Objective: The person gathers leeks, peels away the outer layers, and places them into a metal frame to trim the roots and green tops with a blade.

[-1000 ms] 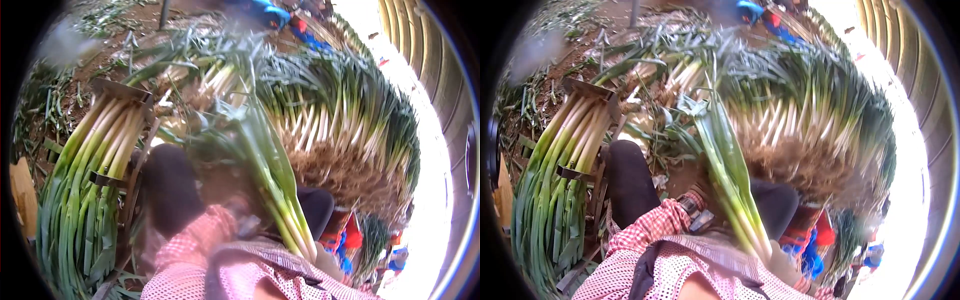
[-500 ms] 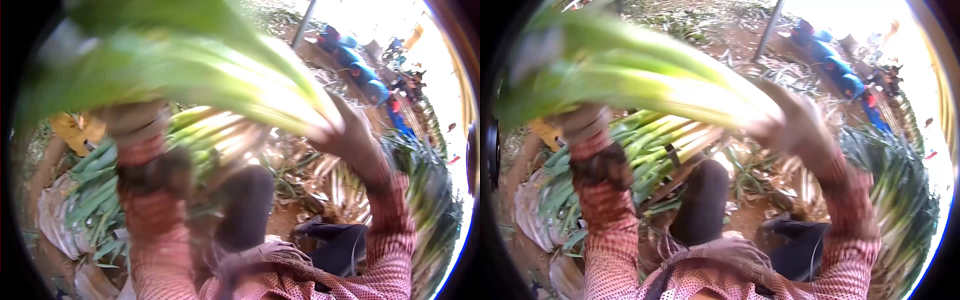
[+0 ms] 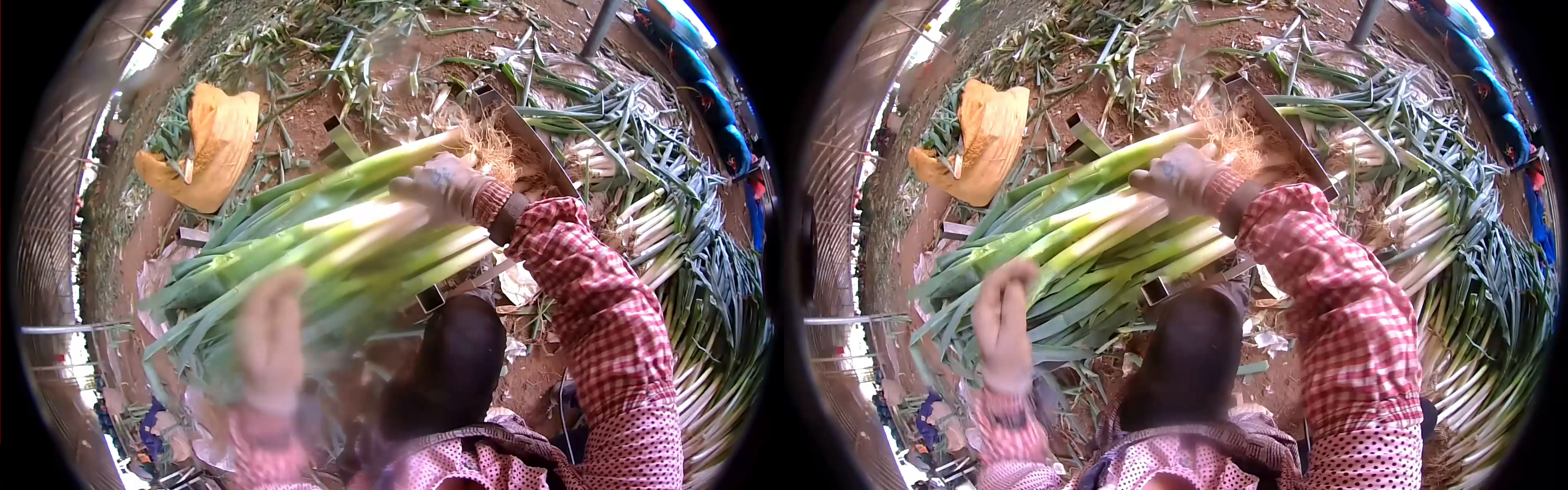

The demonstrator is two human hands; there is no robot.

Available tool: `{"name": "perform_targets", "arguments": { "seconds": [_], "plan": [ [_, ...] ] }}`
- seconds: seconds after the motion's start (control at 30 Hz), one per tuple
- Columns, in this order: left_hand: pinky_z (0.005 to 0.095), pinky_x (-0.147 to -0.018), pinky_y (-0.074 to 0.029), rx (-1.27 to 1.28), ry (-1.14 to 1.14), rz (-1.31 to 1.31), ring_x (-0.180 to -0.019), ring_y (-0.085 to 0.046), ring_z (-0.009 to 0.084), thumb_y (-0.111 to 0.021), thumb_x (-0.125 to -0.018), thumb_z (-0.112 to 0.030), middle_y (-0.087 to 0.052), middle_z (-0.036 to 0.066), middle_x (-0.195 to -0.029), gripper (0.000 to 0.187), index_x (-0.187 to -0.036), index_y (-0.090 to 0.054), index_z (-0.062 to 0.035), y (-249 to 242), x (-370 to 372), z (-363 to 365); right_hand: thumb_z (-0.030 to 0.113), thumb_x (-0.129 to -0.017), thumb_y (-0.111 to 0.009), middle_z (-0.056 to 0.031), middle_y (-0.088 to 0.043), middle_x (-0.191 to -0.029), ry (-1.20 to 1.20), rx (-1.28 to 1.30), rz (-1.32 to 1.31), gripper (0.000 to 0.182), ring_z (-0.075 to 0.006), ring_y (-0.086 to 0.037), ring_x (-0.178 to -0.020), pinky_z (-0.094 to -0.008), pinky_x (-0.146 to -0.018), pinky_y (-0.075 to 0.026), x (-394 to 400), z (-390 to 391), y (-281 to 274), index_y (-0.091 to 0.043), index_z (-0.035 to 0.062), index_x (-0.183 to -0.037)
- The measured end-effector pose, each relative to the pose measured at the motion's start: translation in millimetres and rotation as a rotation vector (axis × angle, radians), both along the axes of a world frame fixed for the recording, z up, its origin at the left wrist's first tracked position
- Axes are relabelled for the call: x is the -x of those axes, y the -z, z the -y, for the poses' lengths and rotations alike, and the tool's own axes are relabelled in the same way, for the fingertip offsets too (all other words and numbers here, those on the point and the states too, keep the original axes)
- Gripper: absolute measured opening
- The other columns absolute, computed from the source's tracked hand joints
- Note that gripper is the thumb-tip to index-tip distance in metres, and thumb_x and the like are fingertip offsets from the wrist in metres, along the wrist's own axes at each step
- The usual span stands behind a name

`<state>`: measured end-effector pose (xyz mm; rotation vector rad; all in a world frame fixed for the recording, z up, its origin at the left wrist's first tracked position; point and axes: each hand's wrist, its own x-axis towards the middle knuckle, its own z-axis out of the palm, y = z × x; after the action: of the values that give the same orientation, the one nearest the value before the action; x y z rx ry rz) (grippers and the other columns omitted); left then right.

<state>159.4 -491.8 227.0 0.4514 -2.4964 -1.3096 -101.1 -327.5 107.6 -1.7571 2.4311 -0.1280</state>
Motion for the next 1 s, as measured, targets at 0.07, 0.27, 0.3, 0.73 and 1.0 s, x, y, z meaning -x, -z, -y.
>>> {"name": "perform_targets", "arguments": {
  "seconds": [0.07, 0.27, 0.3, 0.73, 1.0],
  "plan": [
    [0.0484, -0.104, -0.041, 0.888, 0.261, 0.103, -0.120, -0.055, 0.0363, -0.059, -0.094, -0.032, -0.062, 0.022, -0.121, 0.042, -0.124, -0.059, -0.0019, -5.7, 49.6, 35.1, 0.044, -0.076, -0.073, -0.0128, -0.069, -0.091, -0.007, 0.078, 0.090, 0.060, -0.0278, -0.069, -0.089, -0.0411, -0.079, -0.053, -0.5, -11.6, -4.4, -0.059, 0.0140, -0.126],
    [0.0445, -0.101, -0.041, 0.989, 0.520, 0.669, -0.119, -0.054, 0.0376, -0.074, -0.075, -0.037, -0.060, 0.023, -0.124, 0.072, -0.133, -0.050, -0.0036, 16.7, 87.2, 68.0, 0.036, -0.077, -0.069, -0.0133, -0.071, -0.099, 0.140, 0.048, 0.395, 0.042, -0.0306, -0.068, -0.096, -0.0412, -0.088, -0.052, 0.2, -19.5, -21.4, -0.068, 0.0085, -0.108],
    [0.0443, -0.098, -0.042, 0.985, 0.543, 0.702, -0.115, -0.056, 0.0369, -0.076, -0.073, -0.036, -0.061, 0.023, -0.120, 0.071, -0.131, -0.051, -0.0041, 15.8, 90.1, 69.3, 0.033, -0.076, -0.068, -0.0129, -0.072, -0.097, 0.132, -0.026, 0.342, 0.039, -0.0303, -0.068, -0.095, -0.0410, -0.087, -0.052, -0.5, -18.3, -29.9, -0.069, 0.0083, -0.106],
    [0.0444, -0.078, -0.049, 1.147, 0.327, 0.500, -0.090, -0.064, 0.0345, -0.083, -0.069, -0.022, -0.065, 0.016, -0.094, 0.049, -0.106, -0.056, -0.0060, -25.4, 107.6, 48.2, 0.050, -0.079, -0.073, -0.0175, -0.066, -0.115, -0.003, 0.229, 0.591, 0.066, -0.0318, -0.065, -0.106, -0.0427, -0.094, -0.051, 18.1, -59.2, -39.5, -0.059, 0.0047, -0.125],
    [0.0457, -0.081, -0.050, 1.240, 0.286, 0.626, -0.096, -0.064, 0.0358, -0.082, -0.072, -0.029, -0.066, 0.015, -0.101, 0.052, -0.112, -0.057, -0.0087, -0.8, 141.1, 66.9, 0.030, -0.079, -0.070, -0.0177, -0.064, -0.119, 0.092, -0.004, 0.382, 0.064, -0.0333, -0.062, -0.110, -0.0450, -0.095, -0.049, 68.4, -20.3, -34.9, -0.052, 0.0060, -0.135]
  ]
}}
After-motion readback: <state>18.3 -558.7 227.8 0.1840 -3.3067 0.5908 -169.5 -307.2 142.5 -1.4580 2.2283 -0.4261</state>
